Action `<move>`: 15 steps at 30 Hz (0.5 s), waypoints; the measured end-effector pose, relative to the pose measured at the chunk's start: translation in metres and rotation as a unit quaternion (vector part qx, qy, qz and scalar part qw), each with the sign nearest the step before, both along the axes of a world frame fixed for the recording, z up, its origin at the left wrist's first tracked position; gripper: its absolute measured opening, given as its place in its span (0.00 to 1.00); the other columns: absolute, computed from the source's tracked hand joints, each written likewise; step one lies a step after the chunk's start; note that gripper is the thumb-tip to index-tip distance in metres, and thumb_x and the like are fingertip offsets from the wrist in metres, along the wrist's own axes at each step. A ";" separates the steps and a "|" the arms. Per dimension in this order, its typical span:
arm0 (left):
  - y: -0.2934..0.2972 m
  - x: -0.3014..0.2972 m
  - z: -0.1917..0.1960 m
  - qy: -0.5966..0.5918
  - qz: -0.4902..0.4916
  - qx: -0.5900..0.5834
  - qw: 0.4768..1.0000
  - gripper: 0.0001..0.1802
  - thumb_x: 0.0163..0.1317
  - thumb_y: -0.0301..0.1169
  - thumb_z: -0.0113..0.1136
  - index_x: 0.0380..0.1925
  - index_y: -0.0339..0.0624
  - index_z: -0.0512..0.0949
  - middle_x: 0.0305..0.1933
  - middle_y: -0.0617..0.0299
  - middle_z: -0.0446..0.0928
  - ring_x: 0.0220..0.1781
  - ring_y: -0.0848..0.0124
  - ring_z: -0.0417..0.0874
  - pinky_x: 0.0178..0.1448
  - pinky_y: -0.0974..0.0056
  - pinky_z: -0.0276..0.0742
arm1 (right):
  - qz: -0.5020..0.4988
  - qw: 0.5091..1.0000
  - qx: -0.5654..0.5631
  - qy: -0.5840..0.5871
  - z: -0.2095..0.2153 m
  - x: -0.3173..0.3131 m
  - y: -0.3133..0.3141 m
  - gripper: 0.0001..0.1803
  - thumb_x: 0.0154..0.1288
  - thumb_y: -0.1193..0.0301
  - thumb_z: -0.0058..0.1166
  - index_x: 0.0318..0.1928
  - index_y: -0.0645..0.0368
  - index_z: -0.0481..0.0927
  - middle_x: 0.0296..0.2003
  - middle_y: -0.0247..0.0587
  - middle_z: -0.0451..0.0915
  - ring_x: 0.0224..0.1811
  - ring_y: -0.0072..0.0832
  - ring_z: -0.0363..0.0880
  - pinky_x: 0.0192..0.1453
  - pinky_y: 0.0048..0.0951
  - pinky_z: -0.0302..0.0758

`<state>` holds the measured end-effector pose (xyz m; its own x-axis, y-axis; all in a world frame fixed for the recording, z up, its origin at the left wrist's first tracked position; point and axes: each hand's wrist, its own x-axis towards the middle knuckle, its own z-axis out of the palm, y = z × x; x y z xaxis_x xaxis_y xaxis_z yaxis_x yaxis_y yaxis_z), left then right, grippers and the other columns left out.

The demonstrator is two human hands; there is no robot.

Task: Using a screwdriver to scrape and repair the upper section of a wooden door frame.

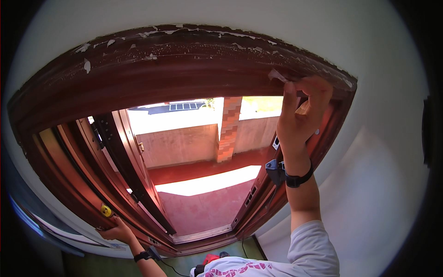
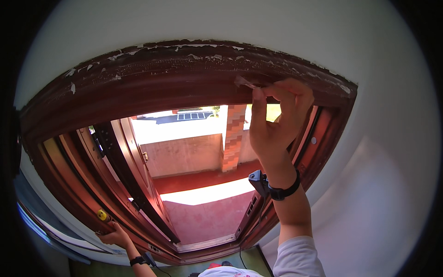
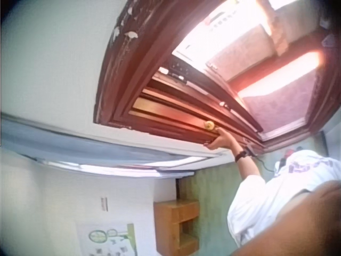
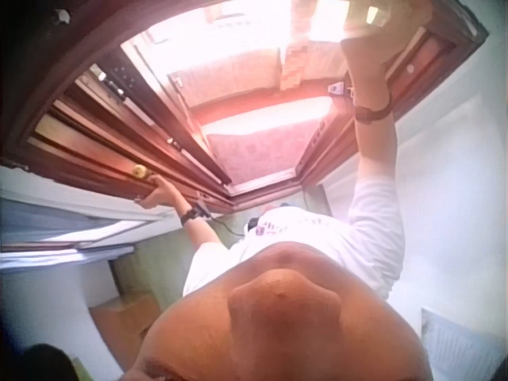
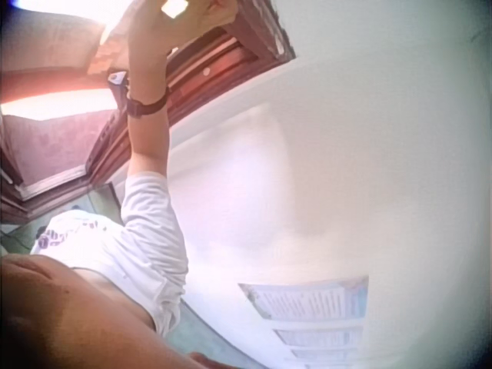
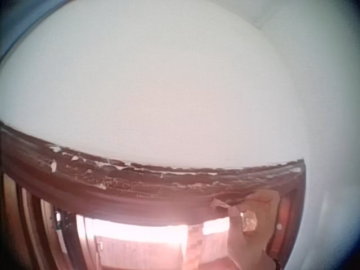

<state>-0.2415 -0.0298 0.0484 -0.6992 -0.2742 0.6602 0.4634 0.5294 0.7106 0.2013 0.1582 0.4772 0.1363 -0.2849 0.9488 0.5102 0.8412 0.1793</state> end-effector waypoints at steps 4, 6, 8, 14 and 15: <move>-0.002 0.000 0.001 -0.001 -0.003 0.011 1.000 0.55 0.55 0.47 0.70 0.69 0.22 0.49 0.59 0.36 0.61 0.61 0.41 0.65 0.62 0.41 0.65 | 0.001 1.000 -0.013 -0.010 -0.002 0.011 0.000 0.07 0.63 0.77 0.62 0.39 0.58 0.77 0.45 0.41 0.69 0.45 0.30 0.69 0.47 0.29 0.69; 0.000 -0.001 0.000 0.009 0.010 -0.001 1.000 0.55 0.55 0.48 0.69 0.69 0.23 0.49 0.58 0.37 0.62 0.61 0.41 0.66 0.62 0.41 0.65 | 0.017 1.000 -0.023 -0.006 -0.004 0.020 0.002 0.07 0.63 0.78 0.62 0.39 0.58 0.77 0.45 0.41 0.69 0.45 0.30 0.69 0.49 0.29 0.68; 0.002 -0.001 0.000 0.012 0.007 -0.001 1.000 0.55 0.55 0.48 0.69 0.69 0.23 0.49 0.58 0.37 0.62 0.60 0.41 0.66 0.61 0.42 0.66 | 0.034 0.999 -0.031 -0.001 -0.007 0.030 0.005 0.08 0.63 0.79 0.62 0.40 0.58 0.76 0.45 0.41 0.69 0.45 0.29 0.70 0.50 0.29 0.68; -0.001 -0.001 -0.001 0.004 0.011 -0.009 1.000 0.55 0.55 0.48 0.69 0.69 0.23 0.49 0.58 0.37 0.62 0.60 0.41 0.67 0.60 0.43 0.68 | -0.010 0.999 -0.047 0.001 -0.013 0.058 0.006 0.07 0.64 0.80 0.60 0.39 0.60 0.76 0.45 0.41 0.70 0.46 0.28 0.70 0.51 0.28 0.69; 0.000 -0.001 0.000 0.011 0.012 -0.008 1.000 0.55 0.56 0.48 0.68 0.69 0.23 0.49 0.58 0.37 0.62 0.60 0.41 0.67 0.60 0.43 0.68 | -0.008 0.999 -0.050 0.001 -0.014 0.063 0.007 0.06 0.64 0.79 0.60 0.39 0.60 0.76 0.44 0.41 0.70 0.45 0.28 0.70 0.51 0.27 0.69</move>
